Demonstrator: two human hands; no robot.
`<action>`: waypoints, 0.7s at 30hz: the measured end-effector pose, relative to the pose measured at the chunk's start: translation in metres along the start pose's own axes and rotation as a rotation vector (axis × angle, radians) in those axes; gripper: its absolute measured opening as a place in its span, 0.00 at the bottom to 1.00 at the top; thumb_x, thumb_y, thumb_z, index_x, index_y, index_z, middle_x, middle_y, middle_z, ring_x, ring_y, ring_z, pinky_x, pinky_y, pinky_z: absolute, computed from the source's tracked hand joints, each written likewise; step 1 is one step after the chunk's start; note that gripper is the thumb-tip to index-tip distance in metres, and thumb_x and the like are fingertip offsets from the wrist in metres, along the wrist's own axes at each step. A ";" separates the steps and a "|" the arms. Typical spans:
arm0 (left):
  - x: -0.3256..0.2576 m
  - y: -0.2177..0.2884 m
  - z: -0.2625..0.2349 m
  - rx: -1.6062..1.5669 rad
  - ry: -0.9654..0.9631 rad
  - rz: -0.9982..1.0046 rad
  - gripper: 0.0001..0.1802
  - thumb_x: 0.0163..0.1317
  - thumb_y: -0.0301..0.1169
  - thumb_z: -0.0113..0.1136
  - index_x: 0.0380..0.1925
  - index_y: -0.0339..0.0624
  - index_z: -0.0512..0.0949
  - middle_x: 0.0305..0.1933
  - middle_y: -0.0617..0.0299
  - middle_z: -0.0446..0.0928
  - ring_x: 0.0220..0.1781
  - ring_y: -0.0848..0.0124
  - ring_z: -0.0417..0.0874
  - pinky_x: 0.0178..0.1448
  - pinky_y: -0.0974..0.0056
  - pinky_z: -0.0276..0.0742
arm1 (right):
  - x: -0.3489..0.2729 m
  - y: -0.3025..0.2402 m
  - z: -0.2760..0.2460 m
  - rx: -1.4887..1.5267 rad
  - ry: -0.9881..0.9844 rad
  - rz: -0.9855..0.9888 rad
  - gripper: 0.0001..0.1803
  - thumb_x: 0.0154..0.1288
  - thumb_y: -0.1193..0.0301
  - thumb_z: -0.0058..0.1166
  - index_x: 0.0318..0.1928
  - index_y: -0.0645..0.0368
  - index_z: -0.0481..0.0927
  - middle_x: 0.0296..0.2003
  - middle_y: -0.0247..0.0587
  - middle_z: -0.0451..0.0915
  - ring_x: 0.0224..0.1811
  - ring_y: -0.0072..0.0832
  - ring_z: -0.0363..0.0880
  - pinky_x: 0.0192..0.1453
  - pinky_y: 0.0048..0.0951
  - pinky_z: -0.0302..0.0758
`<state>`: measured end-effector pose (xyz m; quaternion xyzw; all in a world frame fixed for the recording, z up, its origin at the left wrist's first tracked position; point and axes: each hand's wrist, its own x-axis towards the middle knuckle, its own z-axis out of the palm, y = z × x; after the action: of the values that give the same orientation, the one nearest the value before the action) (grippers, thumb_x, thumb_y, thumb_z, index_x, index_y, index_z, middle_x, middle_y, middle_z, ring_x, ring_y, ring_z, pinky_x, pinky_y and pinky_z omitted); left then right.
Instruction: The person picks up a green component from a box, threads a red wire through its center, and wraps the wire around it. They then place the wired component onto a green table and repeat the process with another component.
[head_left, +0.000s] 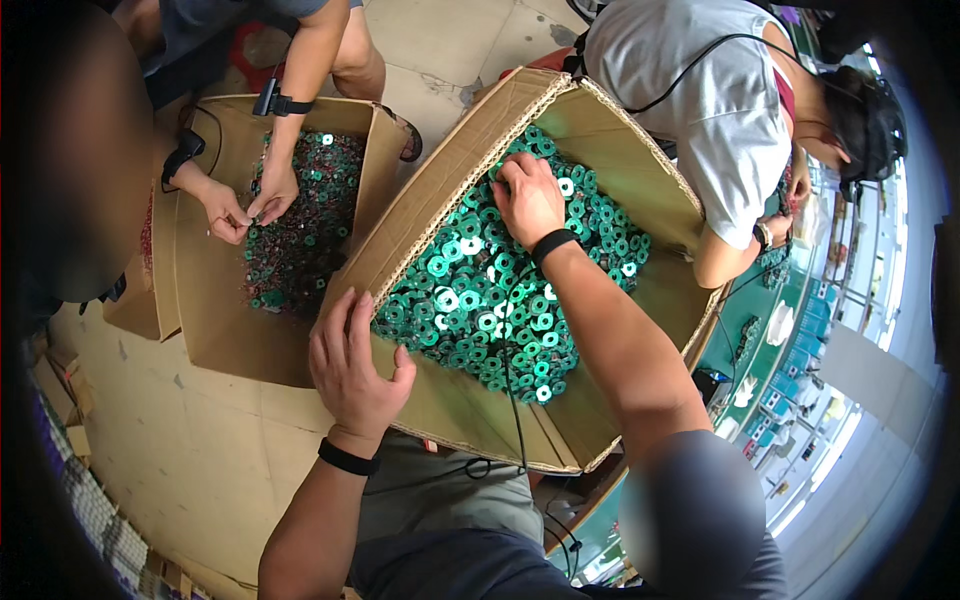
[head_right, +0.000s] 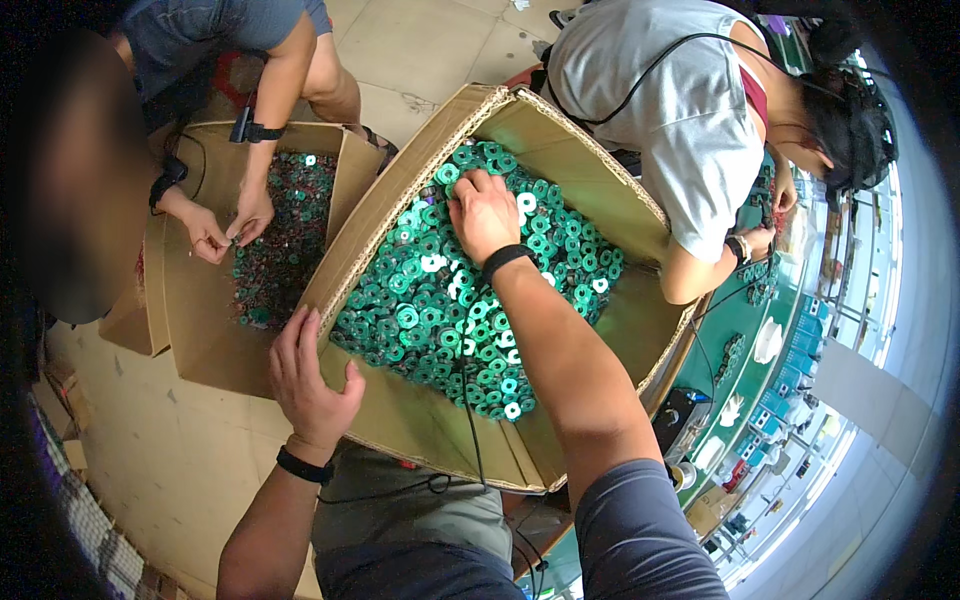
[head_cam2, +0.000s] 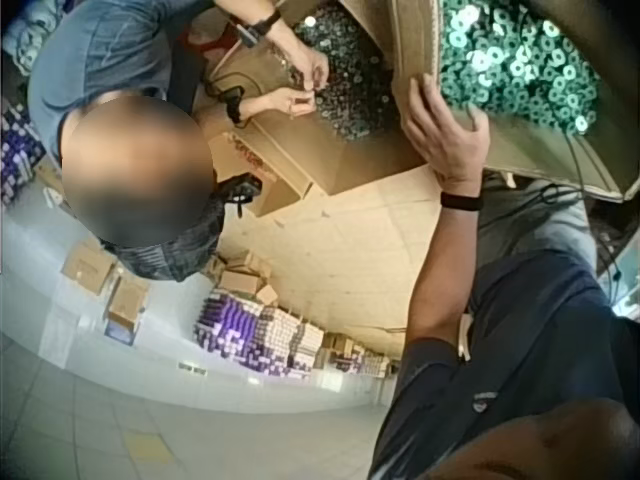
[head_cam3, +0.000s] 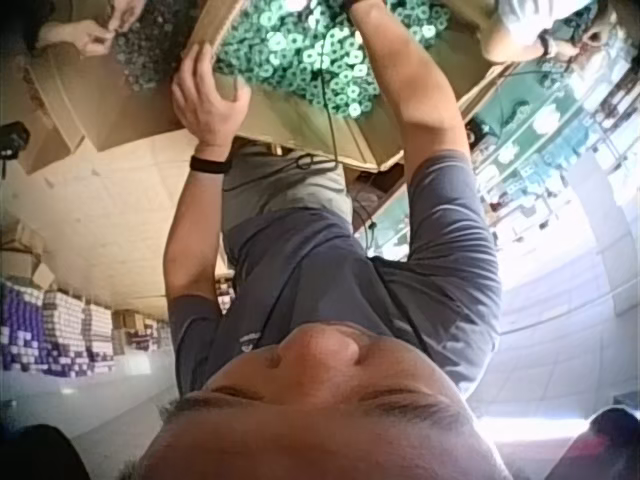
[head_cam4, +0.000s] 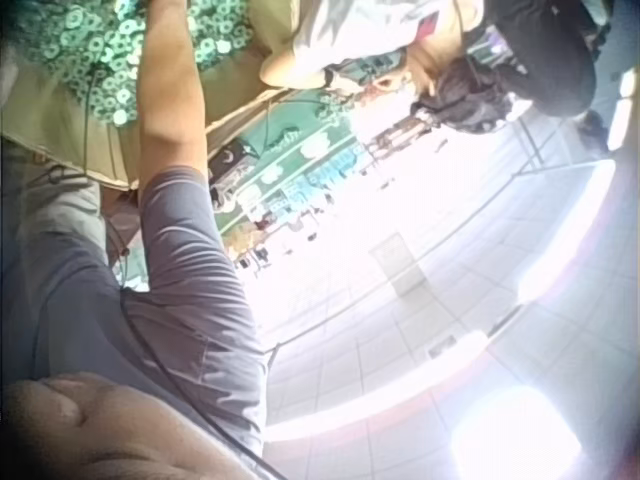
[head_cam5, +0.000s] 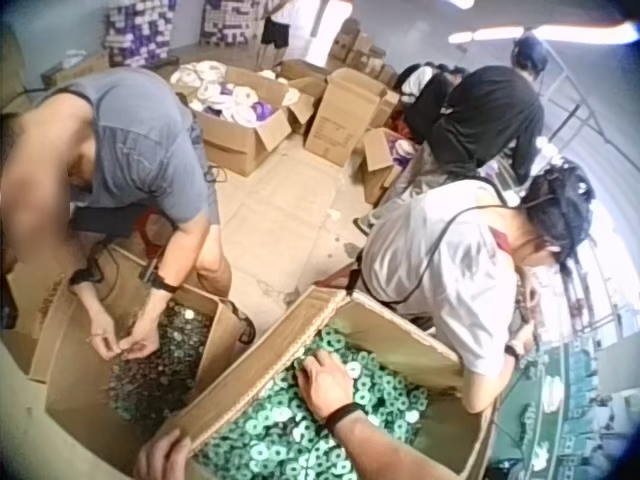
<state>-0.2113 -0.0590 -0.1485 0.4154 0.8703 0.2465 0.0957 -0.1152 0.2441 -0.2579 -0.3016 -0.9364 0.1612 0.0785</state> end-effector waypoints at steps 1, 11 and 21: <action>0.000 0.000 0.000 0.001 -0.001 -0.001 0.43 0.47 0.32 0.71 0.69 0.45 0.71 0.67 0.51 0.73 0.63 0.48 0.76 0.67 0.47 0.73 | 0.000 -0.001 0.000 -0.005 -0.012 -0.001 0.08 0.59 0.71 0.67 0.38 0.57 0.82 0.46 0.42 0.81 0.50 0.45 0.78 0.55 0.44 0.78; -0.003 -0.002 -0.001 -0.007 -0.038 -0.026 0.43 0.47 0.29 0.69 0.68 0.42 0.69 0.70 0.50 0.71 0.68 0.48 0.73 0.71 0.46 0.69 | -0.005 -0.051 0.014 0.050 -0.036 0.063 0.18 0.54 0.68 0.70 0.43 0.59 0.80 0.43 0.45 0.81 0.56 0.47 0.74 0.58 0.50 0.70; -0.002 -0.001 0.000 -0.018 -0.020 -0.019 0.43 0.46 0.28 0.69 0.68 0.41 0.70 0.70 0.50 0.72 0.68 0.47 0.74 0.71 0.46 0.69 | 0.000 -0.047 0.031 -0.064 -0.045 0.187 0.13 0.59 0.69 0.67 0.44 0.52 0.80 0.44 0.38 0.84 0.54 0.43 0.76 0.56 0.48 0.68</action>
<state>-0.2107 -0.0610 -0.1489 0.4087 0.8710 0.2491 0.1105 -0.1482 0.2008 -0.2701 -0.3866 -0.9103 0.1446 0.0326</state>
